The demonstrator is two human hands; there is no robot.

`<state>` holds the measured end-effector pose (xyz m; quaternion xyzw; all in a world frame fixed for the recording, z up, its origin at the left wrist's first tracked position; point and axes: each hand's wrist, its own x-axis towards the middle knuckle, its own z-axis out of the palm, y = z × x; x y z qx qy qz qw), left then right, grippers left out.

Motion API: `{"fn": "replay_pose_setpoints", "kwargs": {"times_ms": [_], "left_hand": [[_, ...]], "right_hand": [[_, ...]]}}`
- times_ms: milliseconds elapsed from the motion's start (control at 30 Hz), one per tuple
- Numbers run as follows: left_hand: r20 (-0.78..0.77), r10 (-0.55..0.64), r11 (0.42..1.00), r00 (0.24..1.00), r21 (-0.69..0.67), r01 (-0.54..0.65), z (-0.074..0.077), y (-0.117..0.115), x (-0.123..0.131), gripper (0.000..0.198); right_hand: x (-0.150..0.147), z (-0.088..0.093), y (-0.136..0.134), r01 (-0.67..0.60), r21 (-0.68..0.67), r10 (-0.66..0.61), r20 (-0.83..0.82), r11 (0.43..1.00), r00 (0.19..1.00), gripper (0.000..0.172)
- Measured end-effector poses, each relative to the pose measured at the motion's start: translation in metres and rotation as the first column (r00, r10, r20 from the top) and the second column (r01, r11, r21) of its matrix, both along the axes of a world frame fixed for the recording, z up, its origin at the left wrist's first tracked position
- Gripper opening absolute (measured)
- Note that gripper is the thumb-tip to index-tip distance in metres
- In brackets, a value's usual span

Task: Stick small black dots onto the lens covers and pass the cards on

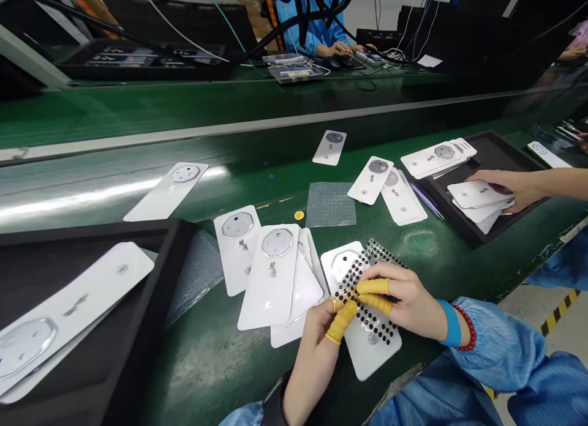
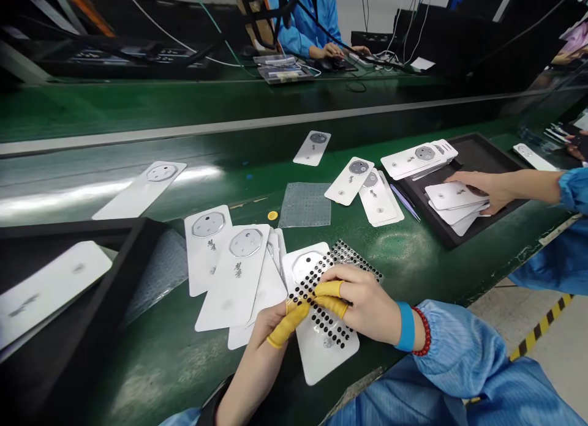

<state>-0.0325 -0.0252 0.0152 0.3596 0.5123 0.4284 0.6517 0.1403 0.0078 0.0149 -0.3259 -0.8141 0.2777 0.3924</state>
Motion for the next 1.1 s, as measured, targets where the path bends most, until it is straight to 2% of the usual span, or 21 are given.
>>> {"fn": "replay_pose_setpoints", "kwargs": {"times_ms": [100,233,367,500,600,667,733,800,867,900,967,1033,1100], "left_hand": [[-0.027,0.048,0.999,0.999,-0.003,-0.048,-0.004,-0.001,-0.001,0.031],[-0.002,0.043,0.998,0.999,-0.052,-0.043,-0.008,0.001,0.003,0.033],[-0.024,0.037,0.997,0.999,-0.068,-0.039,-0.010,0.003,0.007,0.036],[-0.120,0.024,0.999,0.993,-0.019,-0.026,-0.006,0.008,0.000,0.037],[-0.254,0.133,0.991,0.958,0.058,-0.122,0.001,0.010,-0.009,0.032],[-0.363,0.253,0.965,0.897,0.153,-0.211,0.004,0.007,-0.012,0.036],[-0.386,0.313,0.943,0.868,0.236,-0.235,0.006,0.001,-0.011,0.058],[-0.313,0.269,0.946,0.911,0.265,-0.189,0.007,-0.007,-0.006,0.087],[-0.255,0.171,0.959,0.952,0.264,-0.102,0.006,-0.015,-0.001,0.100],[-0.265,0.124,0.963,0.956,0.265,-0.051,0.005,-0.018,0.000,0.097],[-0.339,0.076,0.952,0.938,0.305,0.033,0.004,-0.023,0.002,0.078],[-0.424,0.092,0.912,0.901,0.400,0.095,0.002,-0.026,0.002,0.054],[-0.495,0.140,0.857,0.858,0.494,0.145,0.000,-0.029,0.002,0.043]], "right_hand": [[-0.001,-0.006,-0.005,0.002,0.132,-0.017,0.114,0.991,0.993,0.016],[0.001,-0.012,-0.008,-0.052,0.280,-0.007,0.204,0.959,0.979,0.021],[0.004,-0.016,-0.004,-0.101,0.298,0.024,0.252,0.949,0.967,0.022],[0.015,-0.021,0.001,-0.149,0.313,0.034,0.346,0.938,0.938,0.021],[0.033,-0.024,0.004,-0.146,0.218,0.053,0.381,0.965,0.923,0.019],[0.045,-0.020,0.006,-0.071,0.091,0.036,0.342,0.993,0.939,0.017],[0.051,-0.009,0.009,0.033,-0.021,-0.027,0.238,0.999,0.971,0.014],[0.045,0.007,0.010,0.099,-0.073,-0.094,0.073,0.992,0.993,0.009],[0.029,0.022,0.011,0.120,-0.065,-0.125,-0.073,0.991,0.990,0.006],[0.020,0.028,0.011,0.116,-0.042,-0.120,-0.116,0.992,0.986,0.005],[0.001,0.035,0.011,0.104,0.046,-0.097,-0.142,0.993,0.985,0.006],[-0.012,0.036,0.011,0.104,0.140,-0.086,-0.128,0.985,0.988,0.009],[-0.017,0.034,0.010,0.113,0.173,-0.092,-0.127,0.978,0.988,0.011]]}}
